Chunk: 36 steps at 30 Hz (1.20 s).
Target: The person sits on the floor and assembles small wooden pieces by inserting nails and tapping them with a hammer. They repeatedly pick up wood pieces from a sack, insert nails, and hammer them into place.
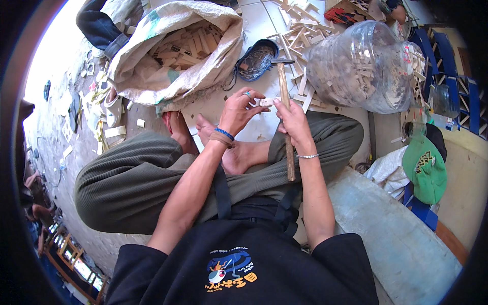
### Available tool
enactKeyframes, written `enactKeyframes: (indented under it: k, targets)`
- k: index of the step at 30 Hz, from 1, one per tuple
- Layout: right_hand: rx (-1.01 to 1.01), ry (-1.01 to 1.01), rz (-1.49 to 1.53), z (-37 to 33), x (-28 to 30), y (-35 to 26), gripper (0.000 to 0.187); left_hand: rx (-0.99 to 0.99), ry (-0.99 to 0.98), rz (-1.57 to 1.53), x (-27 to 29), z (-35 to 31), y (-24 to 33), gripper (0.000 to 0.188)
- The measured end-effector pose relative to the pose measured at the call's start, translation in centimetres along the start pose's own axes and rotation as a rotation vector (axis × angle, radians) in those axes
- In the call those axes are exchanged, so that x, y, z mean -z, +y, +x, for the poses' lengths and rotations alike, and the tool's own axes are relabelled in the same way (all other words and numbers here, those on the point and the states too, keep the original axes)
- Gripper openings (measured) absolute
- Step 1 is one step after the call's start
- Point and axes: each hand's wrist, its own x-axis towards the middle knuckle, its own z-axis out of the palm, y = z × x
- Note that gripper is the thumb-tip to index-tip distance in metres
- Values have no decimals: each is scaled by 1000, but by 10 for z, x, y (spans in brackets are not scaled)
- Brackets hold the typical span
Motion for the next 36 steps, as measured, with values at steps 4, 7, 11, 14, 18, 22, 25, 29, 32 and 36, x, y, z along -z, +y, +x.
enactKeyframes:
  k: [4, 7, 11, 14, 18, 22, 25, 29, 32, 36]
  targets:
    - [8, -19, -24, 2, 2, 0, 27, -15, -12, 64, -1, 2, -1, 31]
    - [9, -31, -36, 4, 1, 2, 26, -14, -15, 130, -1, 2, -1, 30]
    - [3, -30, -55, 6, 0, 3, 26, 32, -17, 23, -1, 2, -2, 29]
    - [-1, -37, -52, 7, 0, 2, 27, 30, -11, -4, 0, 3, -2, 28]
    - [11, -45, -48, 7, -1, 0, 26, 17, -31, -4, 0, 3, -1, 28]
    - [21, -50, -49, 7, -1, -1, 25, 14, -19, -11, 1, 3, 0, 29]
    - [14, -44, -68, 8, 0, 0, 24, 9, -19, 1, 1, 3, 0, 28]
    - [14, -45, -80, 9, 1, 0, 23, -9, -39, 43, 2, 4, 0, 24]
    - [19, -57, -70, 10, 2, 0, 23, 13, -29, -6, 1, 4, 0, 26]
    - [13, -53, -82, 11, 2, -1, 22, 47, -32, -43, 0, 4, -1, 26]
